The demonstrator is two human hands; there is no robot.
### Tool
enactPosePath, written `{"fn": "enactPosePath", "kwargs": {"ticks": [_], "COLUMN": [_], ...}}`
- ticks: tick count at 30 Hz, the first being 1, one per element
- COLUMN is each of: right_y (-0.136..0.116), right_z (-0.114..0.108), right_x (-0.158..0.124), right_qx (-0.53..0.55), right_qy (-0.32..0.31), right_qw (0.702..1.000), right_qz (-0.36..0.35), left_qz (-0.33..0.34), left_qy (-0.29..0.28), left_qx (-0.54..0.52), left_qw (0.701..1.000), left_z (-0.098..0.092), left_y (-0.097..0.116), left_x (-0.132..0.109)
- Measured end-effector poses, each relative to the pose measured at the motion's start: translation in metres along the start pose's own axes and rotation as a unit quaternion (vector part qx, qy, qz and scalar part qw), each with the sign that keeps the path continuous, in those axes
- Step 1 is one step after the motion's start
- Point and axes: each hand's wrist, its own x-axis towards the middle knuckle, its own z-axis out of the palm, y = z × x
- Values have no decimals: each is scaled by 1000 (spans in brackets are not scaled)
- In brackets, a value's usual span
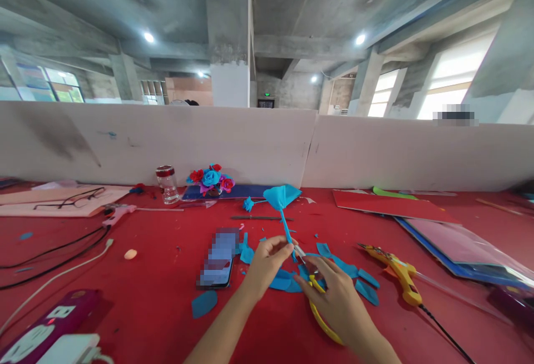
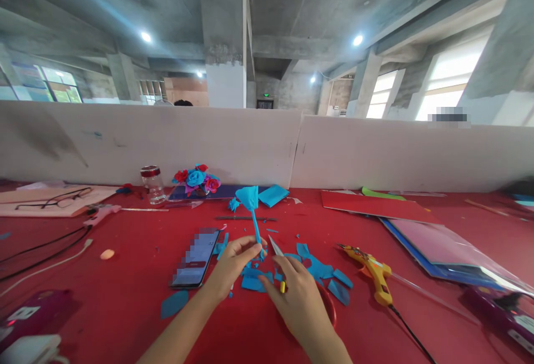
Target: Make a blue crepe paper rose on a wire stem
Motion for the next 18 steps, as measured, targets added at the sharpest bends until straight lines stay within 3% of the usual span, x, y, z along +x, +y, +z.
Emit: {"fn": "enactPosePath", "kwargs": {"ticks": [7,13,18], "right_y": [-10,-5,-2], "right_z": [15,23,31], "right_x": [10,13,14], "right_qx": [96,252,266], "right_qy": [30,26,46], "right_qw": [994,962,959], "right_qz": [37,101,89], "left_qz": [23,38,30], "left_qy": [-5,7,12], "left_qx": [68,99,79], "left_qw": [997,994,996], "left_z": [-1,-1,0], "left_y": [-4,-6,-11], "left_x": [0,0,2]}}
